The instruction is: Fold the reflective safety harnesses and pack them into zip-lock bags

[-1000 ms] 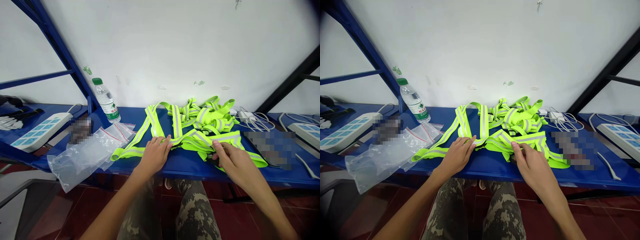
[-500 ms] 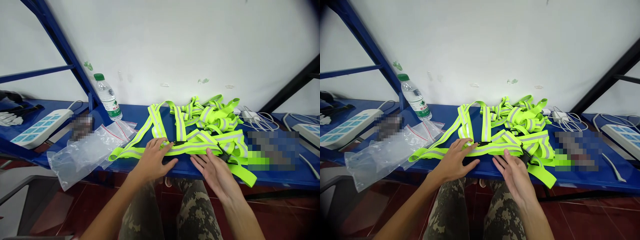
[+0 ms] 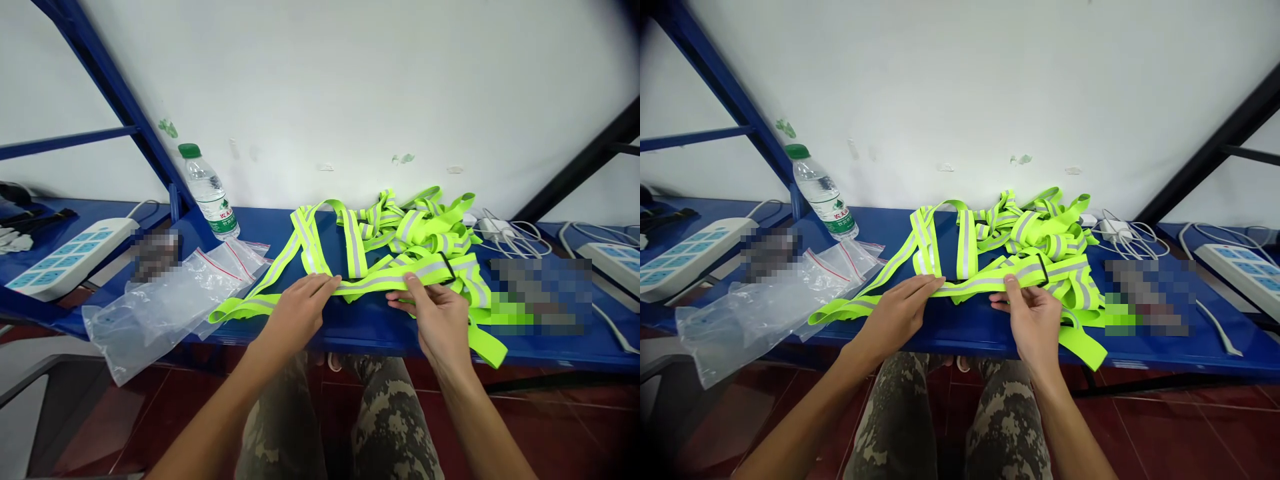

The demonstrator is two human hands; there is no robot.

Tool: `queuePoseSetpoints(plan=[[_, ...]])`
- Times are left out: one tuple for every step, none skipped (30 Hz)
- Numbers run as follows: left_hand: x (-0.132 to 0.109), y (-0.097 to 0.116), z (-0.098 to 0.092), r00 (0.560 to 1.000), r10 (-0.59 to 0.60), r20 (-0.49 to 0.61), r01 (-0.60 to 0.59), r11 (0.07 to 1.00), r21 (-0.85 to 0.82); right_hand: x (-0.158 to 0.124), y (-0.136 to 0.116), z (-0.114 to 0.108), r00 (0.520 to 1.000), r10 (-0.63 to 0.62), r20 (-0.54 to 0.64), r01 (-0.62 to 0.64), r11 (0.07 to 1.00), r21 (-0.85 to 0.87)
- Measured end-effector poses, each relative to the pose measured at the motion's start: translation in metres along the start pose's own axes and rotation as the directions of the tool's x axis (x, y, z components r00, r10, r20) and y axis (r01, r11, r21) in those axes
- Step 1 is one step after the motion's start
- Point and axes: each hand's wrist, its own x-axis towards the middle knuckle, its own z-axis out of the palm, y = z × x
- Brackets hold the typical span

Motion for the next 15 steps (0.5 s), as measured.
queuePoseSetpoints(plan=[[-0.001,0.001,-0.002,0.999,0.022,0.036,-0.023,1.0,0.008,0.001,0.003,-0.002,1.0,-0.029,0.001,0.029,0.999,-0.029],[-0.001,0.002,-0.004,0.996,0.044,0.083,-0.046,0.999,0.019,0.001,0.006,-0.003,0.999,-0.051,0.006,0.051,0.997,-0.062],[-0.002,0.003,-0.006,0.989,0.061,0.135,-0.066,0.997,0.031,0.0,0.009,-0.004,0.997,-0.073,0.011,0.074,0.992,-0.106],[-0.003,0.005,-0.008,0.979,0.075,0.189,-0.084,0.996,0.042,-0.001,0.01,-0.005,0.995,-0.099,0.013,0.099,0.982,-0.159],[-0.003,0.006,-0.01,0.968,0.083,0.238,-0.098,0.994,0.051,-0.002,0.011,-0.006,0.991,-0.132,0.014,0.132,0.966,-0.222],[-0.004,0.008,-0.011,0.956,0.088,0.28,-0.108,0.993,0.055,-0.005,0.011,-0.005,0.985,-0.174,0.019,0.172,0.94,-0.294],[-0.005,0.01,-0.011,0.945,0.09,0.316,-0.112,0.992,0.054,-0.008,0.01,-0.003,0.975,-0.222,0.032,0.218,0.902,-0.372],[-0.006,0.011,-0.011,0.935,0.091,0.342,-0.113,0.993,0.045,-0.011,0.008,0.0,0.96,-0.276,0.053,0.27,0.85,-0.452],[-0.007,0.013,-0.01,0.928,0.088,0.361,-0.106,0.994,0.028,-0.015,0.006,0.004,0.939,-0.332,0.089,0.327,0.784,-0.527],[-0.008,0.014,-0.009,0.926,0.084,0.367,-0.093,0.996,0.005,-0.019,0.005,0.009,0.91,-0.389,0.143,0.394,0.708,-0.586],[-0.009,0.015,-0.007,0.929,0.075,0.361,-0.073,0.997,-0.02,-0.022,0.005,0.015,0.872,-0.44,0.213,0.469,0.629,-0.62],[-0.01,0.016,-0.005,0.937,0.063,0.344,-0.05,0.998,-0.045,-0.025,0.005,0.021,0.826,-0.48,0.295,0.547,0.556,-0.626],[-0.011,0.018,-0.003,0.947,0.049,0.317,-0.03,0.997,-0.064,-0.028,0.007,0.027,0.774,-0.507,0.379,0.621,0.494,-0.609],[-0.012,0.02,-0.002,0.958,0.034,0.284,-0.013,0.997,-0.076,-0.03,0.009,0.032,0.721,-0.52,0.457,0.685,0.44,-0.58],[-0.013,0.022,-0.001,0.969,0.014,0.245,0.005,0.997,-0.078,-0.031,0.011,0.036,0.672,-0.52,0.527,0.736,0.39,-0.554]])
